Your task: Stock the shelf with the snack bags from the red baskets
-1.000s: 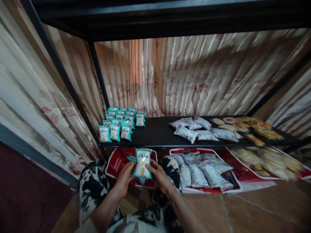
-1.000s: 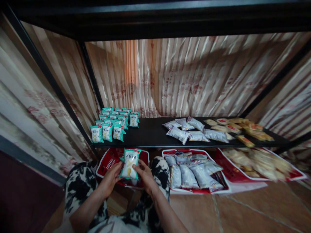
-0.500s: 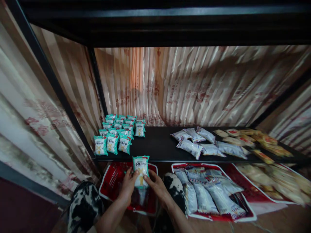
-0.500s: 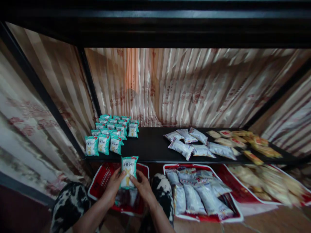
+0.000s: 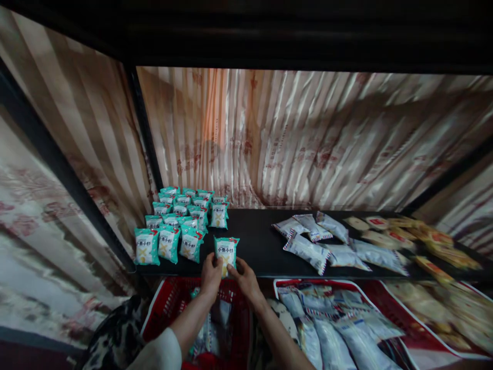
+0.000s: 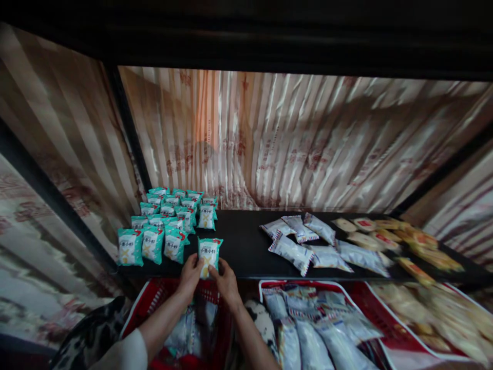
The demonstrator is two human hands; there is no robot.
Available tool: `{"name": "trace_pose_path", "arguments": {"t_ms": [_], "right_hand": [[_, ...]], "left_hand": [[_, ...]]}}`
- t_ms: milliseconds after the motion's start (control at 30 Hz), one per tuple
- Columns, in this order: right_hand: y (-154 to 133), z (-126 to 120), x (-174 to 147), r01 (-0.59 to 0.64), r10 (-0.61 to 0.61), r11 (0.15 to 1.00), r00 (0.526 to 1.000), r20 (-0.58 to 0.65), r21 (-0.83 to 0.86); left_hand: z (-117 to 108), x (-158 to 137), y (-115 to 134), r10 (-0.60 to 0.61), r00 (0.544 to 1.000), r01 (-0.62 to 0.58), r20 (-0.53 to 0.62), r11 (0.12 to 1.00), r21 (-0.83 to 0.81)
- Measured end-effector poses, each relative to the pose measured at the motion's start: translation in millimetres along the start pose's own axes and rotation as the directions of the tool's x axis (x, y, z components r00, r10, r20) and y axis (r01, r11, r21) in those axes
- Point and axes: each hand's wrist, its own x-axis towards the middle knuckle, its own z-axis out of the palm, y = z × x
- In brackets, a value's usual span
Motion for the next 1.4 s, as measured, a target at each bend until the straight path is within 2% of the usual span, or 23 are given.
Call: {"name": "trace_pose_path", "arguments": {"t_ms": [233, 500, 667, 1000, 1167, 1400], "right_hand": [[0.9, 9.7, 48.7, 0.044, -0.063, 0.983, 0.993, -0.103, -0.176], [4.5, 20.4, 96.4, 0.053, -0.07, 0.989, 0.99, -0.123, -0.138], [6.1, 26.1, 117.3, 0.105, -0.125, 0.981, 0.986, -0.112, -0.166], [13.0, 29.7, 128.6, 0.138, -0.207, 0.9, 0.97, -0.127, -0.414], [13.2, 29.8, 132.7, 0.187, -0.25, 0.882, 0.964, -0.094, -0.432], [18.5, 34.5, 129.8, 0.134, -0.2, 0.914, 0.97, -0.136, -0.383]], "left_hand": [[11.3, 20.9, 16.3, 0.063, 0.997, -0.061, -0.045, 0.996, 0.06], [19.7, 45.3, 28.5, 0.11, 0.99, -0.101, -0.091, 0.99, 0.097], [21.5, 55.5, 30.7, 0.215, 0.971, -0.207, -0.102, 0.975, 0.084], [23.4, 68.5, 24.2, 0.233, 0.969, -0.23, -0.081, 0.972, 0.039], [26.2, 69.2, 24.4, 0.234, 0.968, -0.226, -0.086, 0.97, 0.093], [25.6, 65.5, 27.9, 0.215, 0.975, -0.205, -0.061, 0.969, 0.137]]}}
